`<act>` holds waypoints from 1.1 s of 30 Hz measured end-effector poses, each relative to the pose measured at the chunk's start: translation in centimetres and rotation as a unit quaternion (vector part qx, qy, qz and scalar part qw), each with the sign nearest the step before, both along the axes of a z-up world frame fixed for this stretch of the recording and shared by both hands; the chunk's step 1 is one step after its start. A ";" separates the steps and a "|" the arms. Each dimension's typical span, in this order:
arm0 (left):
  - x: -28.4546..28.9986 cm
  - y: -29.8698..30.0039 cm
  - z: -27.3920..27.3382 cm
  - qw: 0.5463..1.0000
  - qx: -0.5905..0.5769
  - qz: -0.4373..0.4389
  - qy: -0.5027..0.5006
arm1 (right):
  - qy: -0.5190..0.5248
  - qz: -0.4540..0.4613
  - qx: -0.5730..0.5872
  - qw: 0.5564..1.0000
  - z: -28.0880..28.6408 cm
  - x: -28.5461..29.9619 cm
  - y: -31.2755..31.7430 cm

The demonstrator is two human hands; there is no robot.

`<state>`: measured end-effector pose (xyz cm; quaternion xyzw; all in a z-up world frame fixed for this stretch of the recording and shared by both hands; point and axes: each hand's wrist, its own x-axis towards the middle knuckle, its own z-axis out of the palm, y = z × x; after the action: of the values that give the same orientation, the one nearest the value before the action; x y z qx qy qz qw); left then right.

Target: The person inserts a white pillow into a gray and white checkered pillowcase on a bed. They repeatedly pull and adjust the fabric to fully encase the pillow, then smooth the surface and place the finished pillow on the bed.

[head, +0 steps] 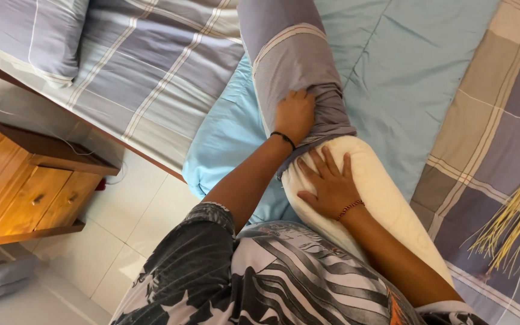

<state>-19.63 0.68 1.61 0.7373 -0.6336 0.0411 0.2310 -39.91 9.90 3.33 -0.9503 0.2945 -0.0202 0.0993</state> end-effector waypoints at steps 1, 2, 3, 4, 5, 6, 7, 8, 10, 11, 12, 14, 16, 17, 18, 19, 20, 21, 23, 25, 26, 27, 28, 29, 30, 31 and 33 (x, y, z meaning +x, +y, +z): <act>-0.2 0.1 -0.7 1.000 0.001 0.003 0.000 | 0.000 0.003 0.001 1.000 0.0 0.2 -0.1; -0.4 0.3 -1.5 0.994 0.044 -0.031 0.092 | 0.019 0.001 0.018 1.000 0.0 0.4 -0.2; -0.4 0.2 -2.0 0.977 0.084 -0.065 0.183 | 0.038 -0.001 0.034 0.999 0.1 0.8 -0.4; -1.7 1.9 -1.1 0.978 0.083 -0.062 0.182 | 0.037 0.001 0.033 0.999 -0.1 1.0 -0.8; -3.2 3.8 -0.3 0.963 0.107 -0.147 0.201 | 0.068 0.002 0.044 0.997 -0.4 1.1 -1.0; -4.6 5.7 0.6 0.939 0.130 -0.230 0.219 | 0.098 0.002 0.055 0.994 -0.8 1.3 -1.1; -4.6 6.9 -0.2 0.940 0.132 -0.226 0.220 | 0.098 0.005 0.058 0.993 -1.7 1.3 -1.1; -4.6 8.2 -1.0 0.931 0.139 -0.225 0.251 | 0.137 0.014 0.055 0.989 -2.7 1.2 -1.0; -3.6 8.5 -1.3 0.925 0.140 -0.226 0.273 | 0.168 0.022 0.043 0.985 -3.4 1.6 -2.2; -3.3 8.6 -1.3 0.934 0.099 -0.203 0.276 | 0.142 0.037 0.020 0.989 -3.4 1.2 -2.4; -3.0 8.8 -1.4 0.942 0.058 -0.180 0.278 | 0.116 0.052 -0.002 0.992 -3.4 0.8 -2.6; -1.6 8.5 1.0 0.947 0.077 -0.158 0.270 | 0.046 0.062 -0.015 0.997 -0.9 -0.2 -2.4; 0.3 7.3 3.1 0.951 0.095 -0.135 0.261 | -0.023 0.072 -0.029 0.997 -0.5 -1.5 -3.4; 1.3 6.6 3.8 0.964 0.105 -0.118 0.216 | -0.076 0.051 0.005 0.996 -1.5 -2.5 -4.0; 2.2 6.0 4.4 0.974 0.115 -0.101 0.170 | -0.129 0.029 0.039 0.990 -2.4 -3.6 -4.5; 3.0 4.6 4.1 0.972 0.119 -0.103 0.174 | -0.126 0.026 0.042 0.991 -2.1 -3.9 -5.1; 3.7 3.1 3.8 0.984 0.044 -0.101 0.139 | -0.163 -0.012 0.060 0.985 -1.7 -4.3 -5.6; 4.5 1.4 3.6 0.989 -0.034 -0.099 0.102 | -0.201 -0.049 0.073 0.976 -1.3 -4.5 -6.5; 4.8 -2.1 3.4 0.991 -0.034 -0.112 0.069 | -0.226 -0.045 0.028 0.973 2.2 -3.0 -7.2; 4.6 -4.5 3.4 0.991 -0.032 -0.125 0.038 | -0.249 -0.041 -0.017 0.968 4.1 -1.6 -7.7; 4.1 -5.2 3.5 0.994 0.037 -0.102 0.012 | -0.248 -0.014 -0.049 0.967 4.3 -1.0 -7.9; 3.9 -6.3 3.8 0.992 0.104 -0.077 -0.017 | -0.248 0.016 -0.083 0.965 4.5 -0.3 -8.5; 3.8 -6.5 3.4 0.992 0.102 -0.078 -0.015 | -0.246 0.016 -0.085 0.965 3.5 0.0 -9.3; 3.8 -6.5 3.0 0.989 0.123 -0.070 -0.032 | -0.229 0.026 -0.084 0.969 2.4 0.3 -10.0; 3.7 -6.4 2.5 0.986 0.144 -0.062 -0.048 | -0.212 0.036 -0.084 0.973 1.3 0.7 -10.7; 3.9 -6.4 2.0 0.986 0.148 -0.065 -0.047 | -0.211 0.033 -0.081 0.974 0.9 0.4 -10.5; 4.1 -6.5 1.0 0.990 0.123 -0.056 -0.036 | -0.189 0.017 -0.032 0.981 0.2 -0.1 -10.2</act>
<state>-15.51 -5.84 2.65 0.7217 -0.6818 -0.0236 0.1176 -40.05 -0.33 3.57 -0.9370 0.2532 -0.2071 0.1230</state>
